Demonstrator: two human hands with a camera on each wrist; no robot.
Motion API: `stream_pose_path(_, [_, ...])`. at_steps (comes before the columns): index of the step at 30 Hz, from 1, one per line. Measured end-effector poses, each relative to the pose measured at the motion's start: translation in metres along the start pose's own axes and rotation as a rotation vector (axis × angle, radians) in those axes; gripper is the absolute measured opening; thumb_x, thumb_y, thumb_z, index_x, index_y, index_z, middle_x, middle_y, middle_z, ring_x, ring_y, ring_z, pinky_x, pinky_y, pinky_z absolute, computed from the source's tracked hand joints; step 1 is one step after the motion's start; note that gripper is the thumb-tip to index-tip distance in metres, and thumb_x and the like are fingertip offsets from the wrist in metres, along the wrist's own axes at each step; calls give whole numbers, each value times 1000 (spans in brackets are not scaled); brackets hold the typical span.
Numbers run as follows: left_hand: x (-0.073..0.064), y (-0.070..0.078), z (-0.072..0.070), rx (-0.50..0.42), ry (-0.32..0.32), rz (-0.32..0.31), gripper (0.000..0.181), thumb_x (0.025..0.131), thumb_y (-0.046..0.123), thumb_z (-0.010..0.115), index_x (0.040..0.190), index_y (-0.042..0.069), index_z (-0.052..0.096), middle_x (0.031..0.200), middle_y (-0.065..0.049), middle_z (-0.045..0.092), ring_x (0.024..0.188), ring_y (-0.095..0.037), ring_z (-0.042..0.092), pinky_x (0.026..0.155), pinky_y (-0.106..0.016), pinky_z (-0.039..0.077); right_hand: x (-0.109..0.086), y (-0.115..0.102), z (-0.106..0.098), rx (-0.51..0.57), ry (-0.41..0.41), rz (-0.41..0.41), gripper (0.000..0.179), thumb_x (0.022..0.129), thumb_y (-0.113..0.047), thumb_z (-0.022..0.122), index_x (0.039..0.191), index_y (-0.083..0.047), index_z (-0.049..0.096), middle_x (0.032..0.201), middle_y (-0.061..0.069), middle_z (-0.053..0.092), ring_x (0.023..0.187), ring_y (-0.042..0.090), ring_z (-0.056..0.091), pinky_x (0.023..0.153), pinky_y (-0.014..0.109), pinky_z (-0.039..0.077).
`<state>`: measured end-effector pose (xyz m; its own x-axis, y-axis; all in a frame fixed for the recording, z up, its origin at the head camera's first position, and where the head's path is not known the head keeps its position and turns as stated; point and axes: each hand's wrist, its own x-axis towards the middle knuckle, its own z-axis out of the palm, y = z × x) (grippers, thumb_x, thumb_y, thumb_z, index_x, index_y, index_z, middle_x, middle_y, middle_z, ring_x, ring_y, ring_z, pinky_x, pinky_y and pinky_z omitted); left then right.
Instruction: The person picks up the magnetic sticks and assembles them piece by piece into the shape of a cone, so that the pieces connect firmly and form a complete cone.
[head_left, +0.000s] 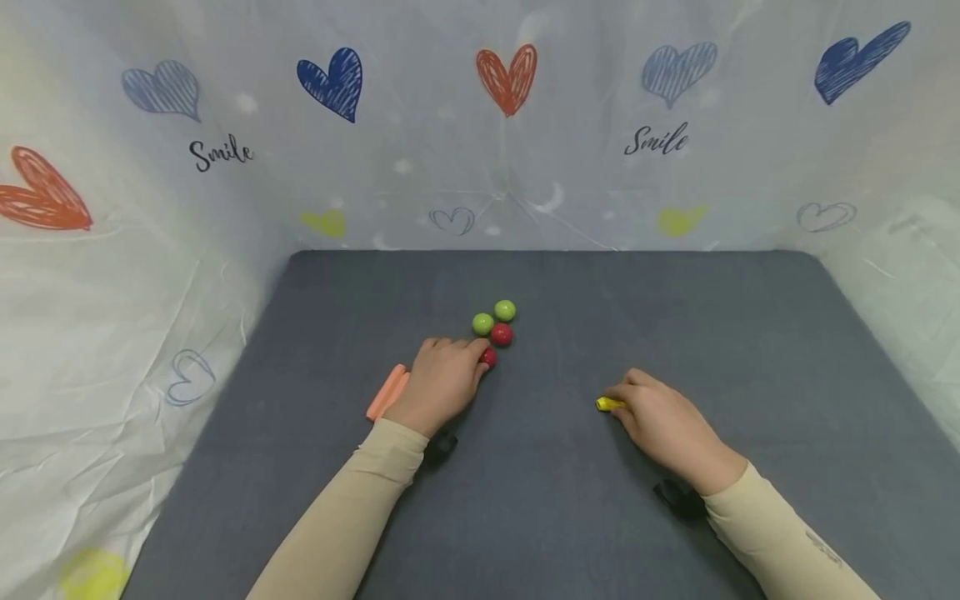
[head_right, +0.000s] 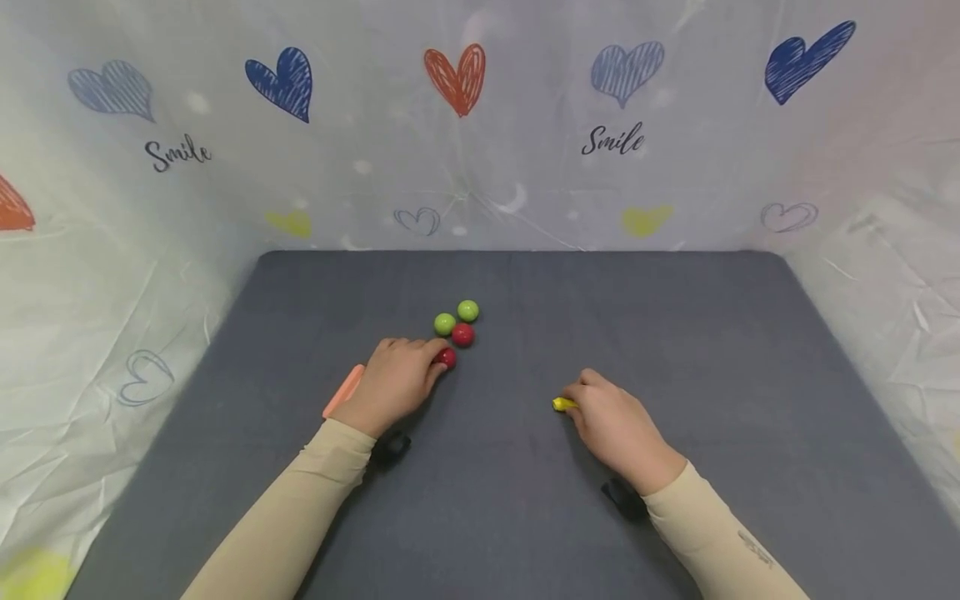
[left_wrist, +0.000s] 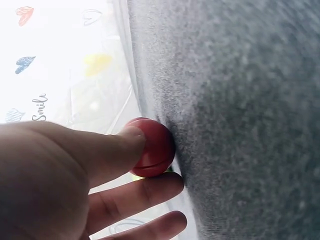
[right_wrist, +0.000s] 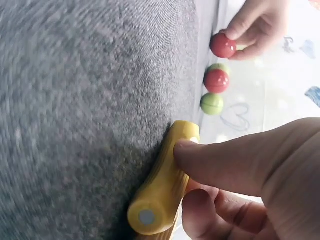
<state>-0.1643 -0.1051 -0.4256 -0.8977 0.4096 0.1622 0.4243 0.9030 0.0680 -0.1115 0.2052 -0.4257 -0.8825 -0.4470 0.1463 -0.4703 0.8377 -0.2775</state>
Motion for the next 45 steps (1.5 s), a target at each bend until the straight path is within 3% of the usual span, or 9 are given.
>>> stream_pose_path(5, [0, 1, -3, -7, -25, -10, 22, 102, 28, 72, 120, 16, 73, 94, -3, 76, 89, -27, 71, 95, -50, 51, 4, -3, 3, 24, -6, -35, 18, 88, -1, 82, 106, -2, 79, 92, 2, 63, 81, 18, 63, 73, 38, 57])
stream_pose_path(10, [-2, 4, -6, -34, -56, 19, 21, 101, 29, 73, 117, 15, 73, 90, -1, 74, 86, -23, 70, 94, -48, 51, 9, -9, 4, 57, 8, -57, 16, 87, -2, 84, 101, -6, 80, 89, -1, 62, 81, 16, 62, 74, 36, 55])
stream_pose_path(17, [-5, 12, -11, -68, -100, 68, 17, 99, 28, 75, 110, 16, 73, 82, 3, 69, 75, -18, 65, 78, -42, 51, 21, -21, 7, 121, -56, -69, 14, 89, -4, 82, 103, -3, 79, 91, 1, 64, 84, 17, 63, 76, 34, 55])
stream_pose_path(26, [-5, 21, -15, -143, -194, 89, 14, 99, 29, 76, 105, 17, 71, 76, 7, 62, 71, -12, 58, 81, -42, 51, 36, -29, 12, 161, -92, -70, 11, 90, -4, 81, 101, -4, 78, 90, 1, 63, 82, 18, 62, 76, 36, 56])
stream_pose_path(37, [-8, 31, -9, -230, -235, 139, 20, 98, 32, 76, 112, 19, 72, 89, 7, 68, 73, -9, 58, 79, -36, 52, 52, -45, 25, 182, -141, -74, 10, 93, -6, 78, 103, -2, 77, 95, 5, 66, 86, 21, 67, 79, 37, 59])
stream_pose_path(45, [-9, 30, -11, -305, -284, 104, 20, 98, 32, 77, 106, 19, 66, 76, 7, 58, 64, -10, 55, 60, -28, 46, 55, -52, 31, 189, -97, -108, 12, 93, -8, 80, 102, -2, 76, 92, 4, 63, 80, 17, 64, 75, 35, 58])
